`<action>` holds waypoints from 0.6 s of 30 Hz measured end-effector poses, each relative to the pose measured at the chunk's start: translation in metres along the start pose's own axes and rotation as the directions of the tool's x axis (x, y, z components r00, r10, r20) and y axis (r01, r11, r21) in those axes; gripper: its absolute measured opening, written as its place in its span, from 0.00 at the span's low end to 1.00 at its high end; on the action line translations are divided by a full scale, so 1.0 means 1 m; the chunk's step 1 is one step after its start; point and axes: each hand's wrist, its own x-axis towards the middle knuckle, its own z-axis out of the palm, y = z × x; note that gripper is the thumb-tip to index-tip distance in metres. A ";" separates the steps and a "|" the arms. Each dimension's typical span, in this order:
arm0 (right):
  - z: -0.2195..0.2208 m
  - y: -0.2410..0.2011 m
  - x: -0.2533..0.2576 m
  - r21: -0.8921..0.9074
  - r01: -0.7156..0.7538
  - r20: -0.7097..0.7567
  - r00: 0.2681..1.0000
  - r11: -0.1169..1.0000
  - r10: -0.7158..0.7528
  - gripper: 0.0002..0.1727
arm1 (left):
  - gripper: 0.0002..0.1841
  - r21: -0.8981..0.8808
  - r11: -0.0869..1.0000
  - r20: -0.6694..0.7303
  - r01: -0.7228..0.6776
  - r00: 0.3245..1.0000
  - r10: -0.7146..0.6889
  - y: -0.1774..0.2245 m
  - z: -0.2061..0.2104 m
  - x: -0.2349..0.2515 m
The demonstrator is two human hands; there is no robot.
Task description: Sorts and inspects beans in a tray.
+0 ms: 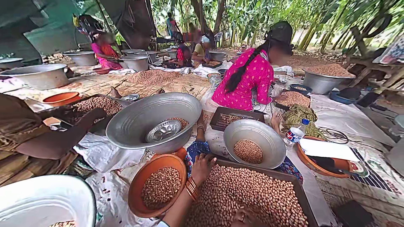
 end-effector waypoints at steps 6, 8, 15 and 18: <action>-0.031 0.093 0.020 -0.333 -0.065 -0.010 0.998 0.941 0.066 0.34 | 0.30 0.019 1.000 0.015 0.004 1.000 -0.004 0.003 0.000 0.004; -0.034 0.102 0.057 -0.311 -0.148 -0.038 0.989 0.939 0.143 0.36 | 0.29 0.017 1.000 -0.002 0.003 1.000 -0.003 0.000 0.001 0.003; 0.009 0.051 0.145 -0.020 -0.230 0.065 0.971 0.973 0.231 0.29 | 0.28 0.020 1.000 -0.031 -0.008 0.999 0.009 -0.007 0.002 -0.005; 0.020 0.009 0.126 0.122 -0.103 0.132 0.987 0.987 0.087 0.26 | 0.28 0.029 1.000 -0.041 -0.011 0.999 0.012 -0.005 0.002 -0.008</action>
